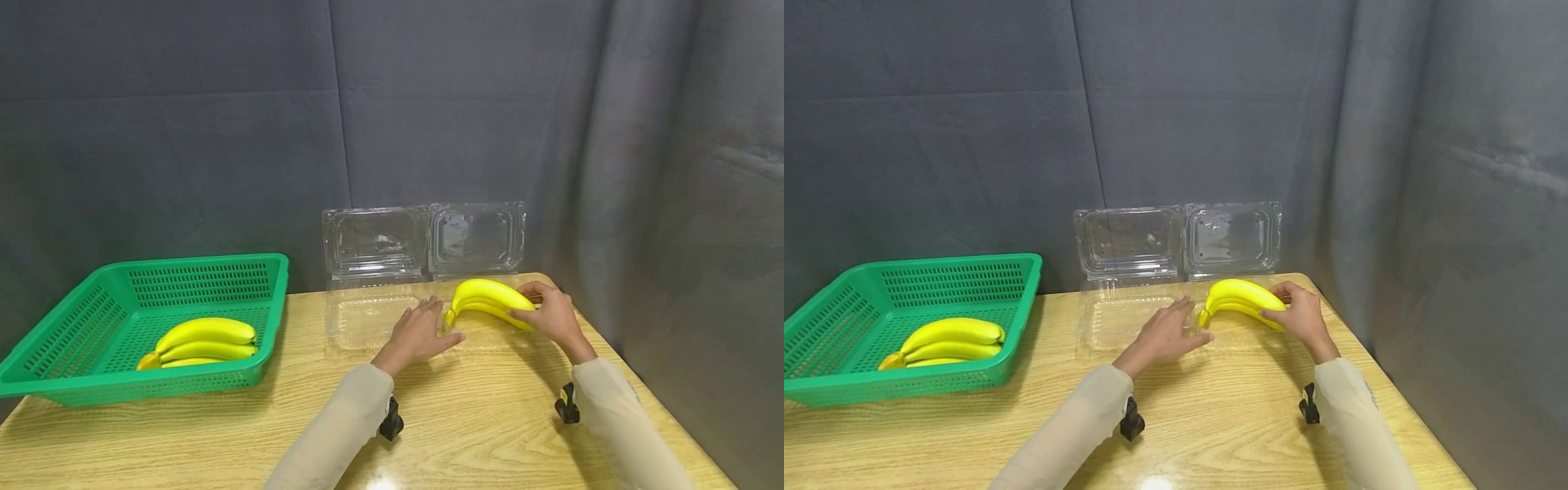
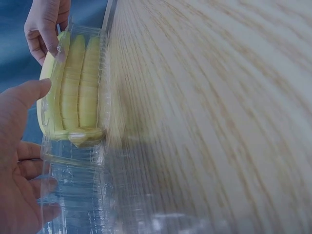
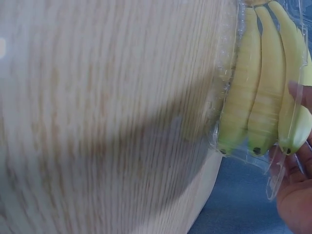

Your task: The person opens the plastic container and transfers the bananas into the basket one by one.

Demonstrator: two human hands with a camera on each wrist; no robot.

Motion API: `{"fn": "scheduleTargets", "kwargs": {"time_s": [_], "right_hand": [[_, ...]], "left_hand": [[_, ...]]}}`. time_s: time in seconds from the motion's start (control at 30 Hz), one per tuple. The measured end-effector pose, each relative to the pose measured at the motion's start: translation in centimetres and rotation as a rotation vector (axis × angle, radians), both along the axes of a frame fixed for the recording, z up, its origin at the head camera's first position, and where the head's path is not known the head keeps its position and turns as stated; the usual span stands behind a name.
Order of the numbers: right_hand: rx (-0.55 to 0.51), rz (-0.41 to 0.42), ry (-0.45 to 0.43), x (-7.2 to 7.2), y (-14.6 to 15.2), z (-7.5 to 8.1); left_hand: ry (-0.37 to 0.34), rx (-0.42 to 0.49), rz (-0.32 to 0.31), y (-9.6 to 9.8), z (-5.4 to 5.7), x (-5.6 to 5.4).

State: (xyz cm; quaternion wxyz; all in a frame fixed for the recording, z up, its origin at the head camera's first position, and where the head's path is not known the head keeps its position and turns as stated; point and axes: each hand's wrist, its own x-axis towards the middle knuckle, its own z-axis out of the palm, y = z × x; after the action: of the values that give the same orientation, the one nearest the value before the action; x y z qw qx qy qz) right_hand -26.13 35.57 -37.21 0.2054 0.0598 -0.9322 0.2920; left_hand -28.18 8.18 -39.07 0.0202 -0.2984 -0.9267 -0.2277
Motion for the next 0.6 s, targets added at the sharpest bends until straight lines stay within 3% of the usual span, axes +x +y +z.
{"fn": "scheduleTargets", "kwargs": {"time_s": [0.6], "right_hand": [[0.028, 0.003, 0.057, -0.5, 0.29, -0.12]], "left_hand": [[-0.009, 0.014, -0.011, -0.08, -0.01, -0.14]]}}
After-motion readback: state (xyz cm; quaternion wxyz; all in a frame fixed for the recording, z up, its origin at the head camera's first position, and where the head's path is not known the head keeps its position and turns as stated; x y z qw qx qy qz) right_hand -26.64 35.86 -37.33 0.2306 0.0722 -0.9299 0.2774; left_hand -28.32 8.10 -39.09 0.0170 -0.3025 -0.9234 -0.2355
